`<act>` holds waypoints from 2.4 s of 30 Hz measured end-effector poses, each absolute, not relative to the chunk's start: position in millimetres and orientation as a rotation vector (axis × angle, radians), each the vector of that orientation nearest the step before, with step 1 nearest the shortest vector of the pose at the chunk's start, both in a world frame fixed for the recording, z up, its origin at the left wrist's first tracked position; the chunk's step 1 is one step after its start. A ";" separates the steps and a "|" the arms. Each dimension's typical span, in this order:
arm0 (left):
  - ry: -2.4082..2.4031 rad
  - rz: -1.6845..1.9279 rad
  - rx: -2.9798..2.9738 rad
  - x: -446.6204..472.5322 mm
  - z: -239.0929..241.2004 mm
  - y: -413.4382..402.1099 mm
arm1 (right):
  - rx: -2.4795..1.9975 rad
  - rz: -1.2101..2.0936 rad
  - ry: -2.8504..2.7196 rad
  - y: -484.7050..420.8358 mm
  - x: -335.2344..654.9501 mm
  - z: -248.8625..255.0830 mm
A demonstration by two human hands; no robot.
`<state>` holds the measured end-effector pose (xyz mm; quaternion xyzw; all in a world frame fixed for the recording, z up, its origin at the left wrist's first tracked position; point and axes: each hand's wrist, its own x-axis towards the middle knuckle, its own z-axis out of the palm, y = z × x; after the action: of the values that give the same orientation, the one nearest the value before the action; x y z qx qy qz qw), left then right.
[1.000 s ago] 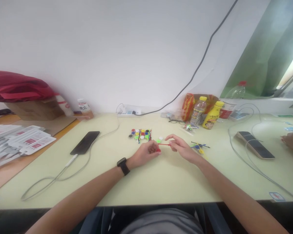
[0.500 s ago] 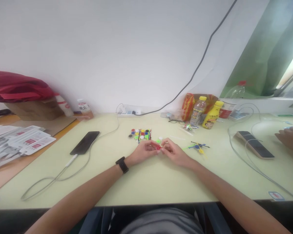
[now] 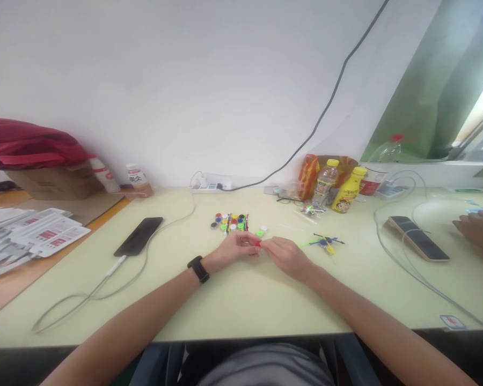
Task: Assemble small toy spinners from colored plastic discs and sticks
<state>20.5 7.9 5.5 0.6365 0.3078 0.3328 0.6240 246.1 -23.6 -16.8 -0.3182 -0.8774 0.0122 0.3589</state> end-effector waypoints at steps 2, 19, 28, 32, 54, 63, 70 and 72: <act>0.705 0.758 1.447 20.2 7.5 7.1 | -0.795 -0.042 -2.303 -24.0 246.6 -15.6; 0.691 0.793 1.449 19.0 6.8 6.8 | -0.714 0.125 -2.265 -23.2 246.8 -12.7; 0.690 0.828 1.502 19.9 10.0 3.3 | -0.715 0.591 -1.992 -24.9 247.2 -0.7; 0.721 0.872 1.574 20.8 7.9 2.0 | -0.776 0.702 -1.926 -22.4 247.7 -0.4; 0.659 0.904 1.495 20.1 4.7 4.6 | -0.960 0.796 -1.708 -11.3 254.1 -1.5; 0.704 0.925 1.472 21.1 1.9 7.4 | -0.980 0.856 -1.866 -13.7 257.8 -3.1; 0.709 0.924 1.471 20.7 1.9 7.3 | -0.970 0.869 -1.935 -14.9 255.9 -6.2; 0.705 0.930 1.477 20.6 2.4 7.3 | -0.962 0.869 -1.925 -15.5 256.9 -5.1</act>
<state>20.6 7.3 2.4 0.6341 0.3029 0.3994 0.5887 256.9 -15.5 -5.1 -0.3801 -0.7605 0.3434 0.3992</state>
